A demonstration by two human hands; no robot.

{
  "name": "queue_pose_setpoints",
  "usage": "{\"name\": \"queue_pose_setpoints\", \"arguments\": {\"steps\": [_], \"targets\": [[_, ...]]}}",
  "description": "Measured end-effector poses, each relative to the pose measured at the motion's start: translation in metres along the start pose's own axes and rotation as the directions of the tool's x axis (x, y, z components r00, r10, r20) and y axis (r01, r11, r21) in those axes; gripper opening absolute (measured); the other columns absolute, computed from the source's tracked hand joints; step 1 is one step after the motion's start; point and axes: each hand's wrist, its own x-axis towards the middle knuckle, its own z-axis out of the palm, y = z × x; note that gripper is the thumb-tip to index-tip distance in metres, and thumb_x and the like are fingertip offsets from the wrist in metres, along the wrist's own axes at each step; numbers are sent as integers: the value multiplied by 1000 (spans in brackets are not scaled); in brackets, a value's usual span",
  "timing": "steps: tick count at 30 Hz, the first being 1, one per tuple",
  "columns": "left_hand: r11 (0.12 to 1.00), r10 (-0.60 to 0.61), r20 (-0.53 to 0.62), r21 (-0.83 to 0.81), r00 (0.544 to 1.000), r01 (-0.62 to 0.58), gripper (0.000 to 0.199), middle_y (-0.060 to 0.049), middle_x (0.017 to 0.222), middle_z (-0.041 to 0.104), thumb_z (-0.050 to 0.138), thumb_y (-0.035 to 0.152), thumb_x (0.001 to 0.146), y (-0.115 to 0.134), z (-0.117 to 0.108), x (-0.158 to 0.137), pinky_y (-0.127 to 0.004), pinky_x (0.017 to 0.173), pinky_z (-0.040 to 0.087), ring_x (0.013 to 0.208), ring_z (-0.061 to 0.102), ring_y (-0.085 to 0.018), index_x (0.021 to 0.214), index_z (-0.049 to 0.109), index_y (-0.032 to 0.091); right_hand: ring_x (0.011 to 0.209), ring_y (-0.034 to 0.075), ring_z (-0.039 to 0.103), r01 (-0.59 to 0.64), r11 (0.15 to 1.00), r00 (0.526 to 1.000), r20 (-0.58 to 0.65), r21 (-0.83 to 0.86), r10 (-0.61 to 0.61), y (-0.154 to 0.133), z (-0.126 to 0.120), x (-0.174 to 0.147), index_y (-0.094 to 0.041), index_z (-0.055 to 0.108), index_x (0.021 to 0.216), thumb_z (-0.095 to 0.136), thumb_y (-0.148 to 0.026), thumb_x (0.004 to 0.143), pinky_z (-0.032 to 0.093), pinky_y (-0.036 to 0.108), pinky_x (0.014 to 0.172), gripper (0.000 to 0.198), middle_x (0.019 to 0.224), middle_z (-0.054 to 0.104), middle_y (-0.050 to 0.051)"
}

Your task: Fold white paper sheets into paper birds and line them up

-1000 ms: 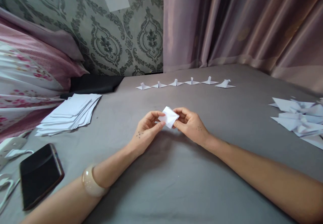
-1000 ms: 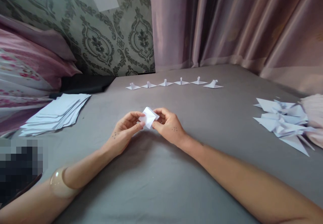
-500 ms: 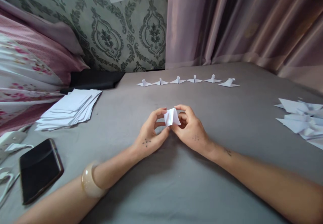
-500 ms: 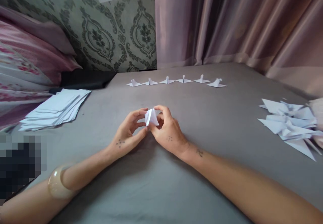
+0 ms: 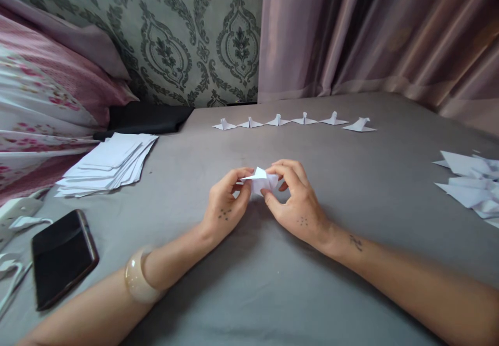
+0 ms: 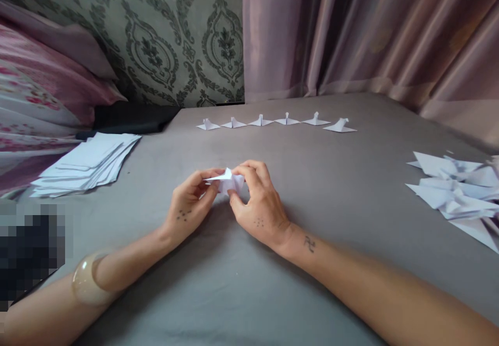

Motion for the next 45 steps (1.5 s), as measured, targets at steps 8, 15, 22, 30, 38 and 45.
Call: {"name": "queue_pose_setpoints", "arguments": {"steps": [8, 15, 22, 30, 38, 45], "targets": [[914, 260, 16, 318, 965, -251, 15, -8, 111, 63, 50, 10, 88, 0, -5, -1, -29, 80, 49, 99, 61, -18, 97, 50, 21, 106, 22, 60, -42, 999, 999, -9, -6, 42, 5, -1, 3, -21, 62, 83, 60, -22, 83, 50, 40, 92, 2, 111, 57, 10], [862, 365, 40, 364, 930, -354, 12, -7, 103, 64, 49, 11, 90, -1, -8, 1, -31, 88, 45, 99, 60, -18, 96, 52, 21, 99, 21, 61, -34, 999, 996, -85, 17, 36, 7, -6, 13, -21, 59, 77, 57, -20, 83, 49, 39, 90, 6, 103, 61, 9], [997, -7, -20, 78, 1000, 8, 11, -1, 78, 64, 55, 32, 92, -4, -6, 0, -23, 58, 41, 66, 57, -12, 94, 52, 21, 64, 17, 61, -293, 933, 955, 22, 209, 295, 10, -13, 20, -24, 58, 96, 61, -39, 85, 50, 33, 64, 19, 74, 66, 1], [844, -363, 138, -372, 922, 388, 32, 1, 66, 63, 69, 40, 81, -3, -6, 13, -22, 52, 42, 56, 58, -12, 95, 52, 18, 64, 16, 62, -454, 833, 891, 165, 315, 423, 28, -11, 22, -23, 44, 125, 66, -36, 80, 50, 31, 60, 51, 78, 68, 0], [932, -352, 47, -74, 935, 355, 29, -3, 76, 70, 72, 32, 77, -16, -13, 15, -22, 54, 39, 62, 59, -14, 97, 58, 17, 86, 21, 64, -295, 955, 949, 121, 9, 292, 42, -9, 25, -22, 49, 123, 60, -21, 79, 52, 38, 76, 45, 104, 66, 7], [915, -403, -27, -21, 915, 403, 31, -2, 67, 69, 73, 33, 74, -18, -17, 20, -21, 49, 34, 51, 52, -11, 96, 57, 17, 102, 24, 54, 261, 925, 938, 300, -277, -175, 25, -14, 11, -22, 65, 102, 45, -1, 80, 47, 39, 88, 36, 106, 62, 8]]}}
